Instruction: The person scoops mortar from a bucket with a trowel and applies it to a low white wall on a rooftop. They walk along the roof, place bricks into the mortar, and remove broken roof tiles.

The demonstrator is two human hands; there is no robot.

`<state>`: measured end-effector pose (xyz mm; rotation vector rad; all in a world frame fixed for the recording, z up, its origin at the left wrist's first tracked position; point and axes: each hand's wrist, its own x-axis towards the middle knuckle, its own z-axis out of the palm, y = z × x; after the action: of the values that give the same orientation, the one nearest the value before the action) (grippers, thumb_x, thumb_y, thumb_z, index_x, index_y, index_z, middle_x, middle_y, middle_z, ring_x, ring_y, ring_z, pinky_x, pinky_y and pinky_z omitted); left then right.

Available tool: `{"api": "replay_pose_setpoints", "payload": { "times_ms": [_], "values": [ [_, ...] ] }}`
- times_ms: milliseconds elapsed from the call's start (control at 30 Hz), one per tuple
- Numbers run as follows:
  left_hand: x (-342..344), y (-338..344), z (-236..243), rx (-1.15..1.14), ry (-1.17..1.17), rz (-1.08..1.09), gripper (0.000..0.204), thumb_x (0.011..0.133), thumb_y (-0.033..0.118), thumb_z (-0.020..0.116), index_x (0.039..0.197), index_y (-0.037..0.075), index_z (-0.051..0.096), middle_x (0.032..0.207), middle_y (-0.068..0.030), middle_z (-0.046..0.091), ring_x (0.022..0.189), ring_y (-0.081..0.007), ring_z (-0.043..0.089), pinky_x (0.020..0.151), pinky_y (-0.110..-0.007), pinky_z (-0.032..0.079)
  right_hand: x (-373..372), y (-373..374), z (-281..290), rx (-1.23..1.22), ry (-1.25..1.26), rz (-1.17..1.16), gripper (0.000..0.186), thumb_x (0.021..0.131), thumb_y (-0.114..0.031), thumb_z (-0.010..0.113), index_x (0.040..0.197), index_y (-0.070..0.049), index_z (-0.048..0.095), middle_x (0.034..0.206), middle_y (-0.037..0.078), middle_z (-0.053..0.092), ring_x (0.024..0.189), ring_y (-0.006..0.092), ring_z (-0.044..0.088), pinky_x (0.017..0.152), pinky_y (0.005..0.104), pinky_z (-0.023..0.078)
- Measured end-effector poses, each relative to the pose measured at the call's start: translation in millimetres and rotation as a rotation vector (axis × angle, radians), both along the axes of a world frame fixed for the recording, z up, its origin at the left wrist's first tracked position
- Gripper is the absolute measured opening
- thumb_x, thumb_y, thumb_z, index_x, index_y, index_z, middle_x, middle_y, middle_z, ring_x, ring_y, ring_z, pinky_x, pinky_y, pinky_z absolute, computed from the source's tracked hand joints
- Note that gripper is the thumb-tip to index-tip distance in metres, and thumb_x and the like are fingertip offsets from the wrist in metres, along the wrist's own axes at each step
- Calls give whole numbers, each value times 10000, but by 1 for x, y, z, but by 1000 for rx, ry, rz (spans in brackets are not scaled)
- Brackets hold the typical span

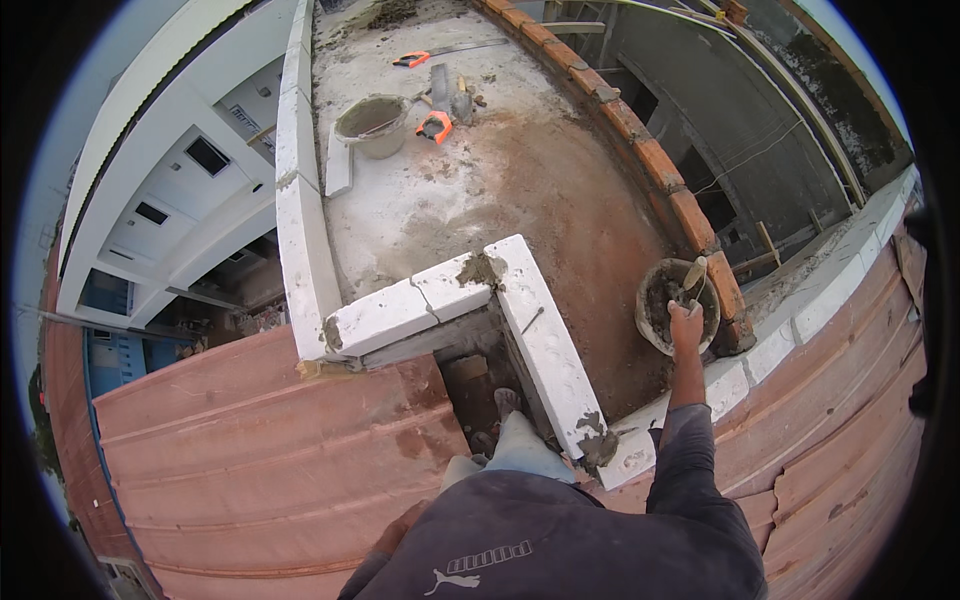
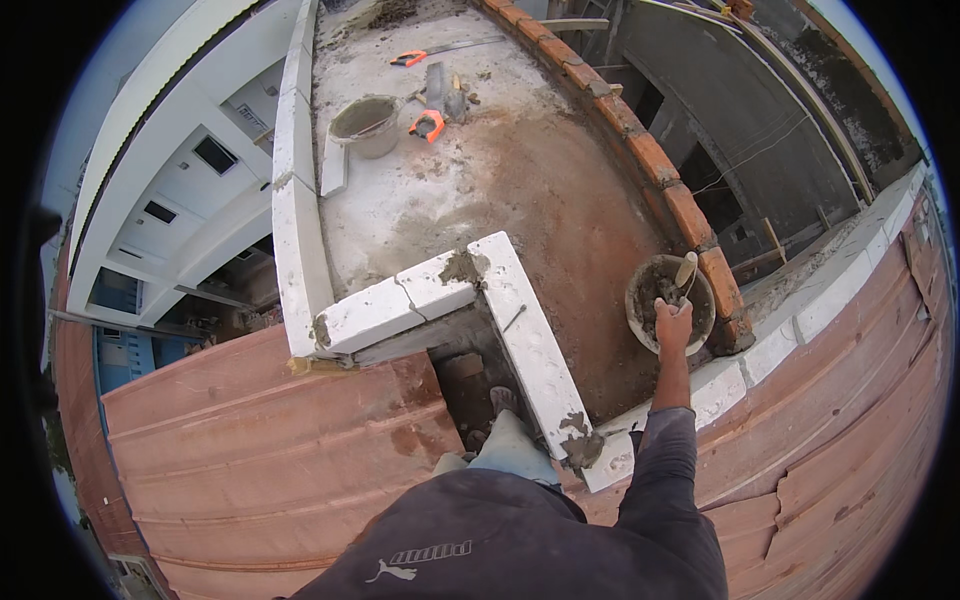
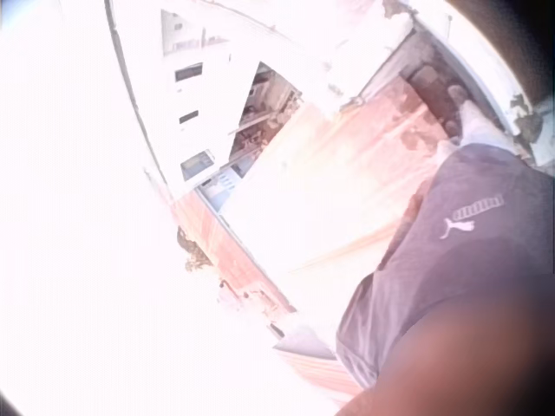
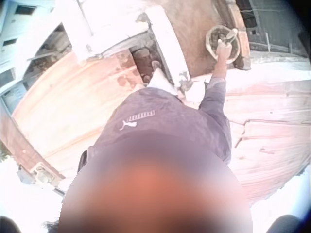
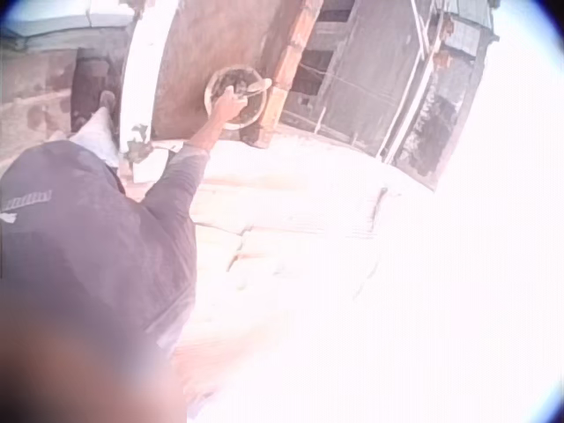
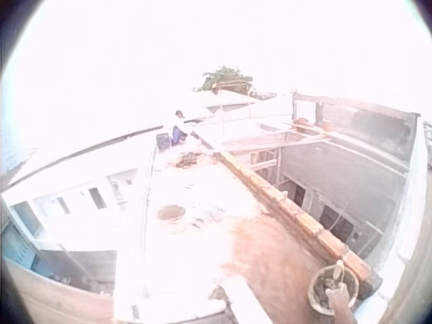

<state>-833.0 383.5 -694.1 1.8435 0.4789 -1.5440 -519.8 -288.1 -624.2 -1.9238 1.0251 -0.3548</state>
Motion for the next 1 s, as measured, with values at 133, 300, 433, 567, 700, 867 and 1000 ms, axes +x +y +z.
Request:
{"api": "replay_pose_setpoints", "payload": {
  "times_ms": [133,300,433,567,700,867,1000],
  "values": [
    [24,-23,45,32,-159,461,852,918,433,745,1552,-47,441,1513,-292,546,1413,-375,544,1157,-404,443,33,-5,36,403,-184,-6,265,965,-346,727,889,-123,607,651,-73,403,514,75,378,477,282,334],
    [84,-46,121,107,-432,511,732,963,323,716,1514,-90,468,1485,-278,573,1364,-347,587,1122,-408,471,22,49,168,606,-345,-92,360,1025,-451,640,820,-190,500,660,-88,325,514,64,305,508,272,346],
    [129,-78,179,-40,-479,516,662,990,291,706,1485,-93,493,1443,-248,602,1342,-312,597,1104,-393,480,-13,119,278,976,-718,471,332,1081,-438,537,995,-119,501,685,-52,373,531,67,362,610,273,397],
    [154,-124,232,-369,-508,488,746,964,304,774,1508,-84,443,1456,-230,577,1346,-293,579,1121,-411,478,-49,214,326,1310,-888,855,378,1040,-352,584,1202,-35,458,809,42,501,619,129,481,775,378,457],
    [133,-147,268,-346,-897,549,1029,822,372,904,1562,-63,336,1487,-242,527,1373,-315,538,1126,-443,465,-90,296,312,1476,-688,975,417,997,-343,674,1220,-44,487,946,89,569,894,188,577,974,452,460],
    [91,-119,267,-157,-1157,650,1243,647,396,1005,1536,-58,264,1483,-249,459,1386,-374,483,1148,-470,414,-146,385,264,1598,-333,1120,357,1010,-292,639,1251,-77,485,1419,251,564,1384,361,528,1243,493,307],
    [27,-80,244,175,-1184,873,1223,625,366,1008,1511,-64,282,1393,-258,509,1342,-408,501,1119,-504,434,-195,447,229,1597,-41,1364,398,1018,-195,657,1342,-99,447,1627,254,378,1575,349,288,1295,493,197]
  ]
}}
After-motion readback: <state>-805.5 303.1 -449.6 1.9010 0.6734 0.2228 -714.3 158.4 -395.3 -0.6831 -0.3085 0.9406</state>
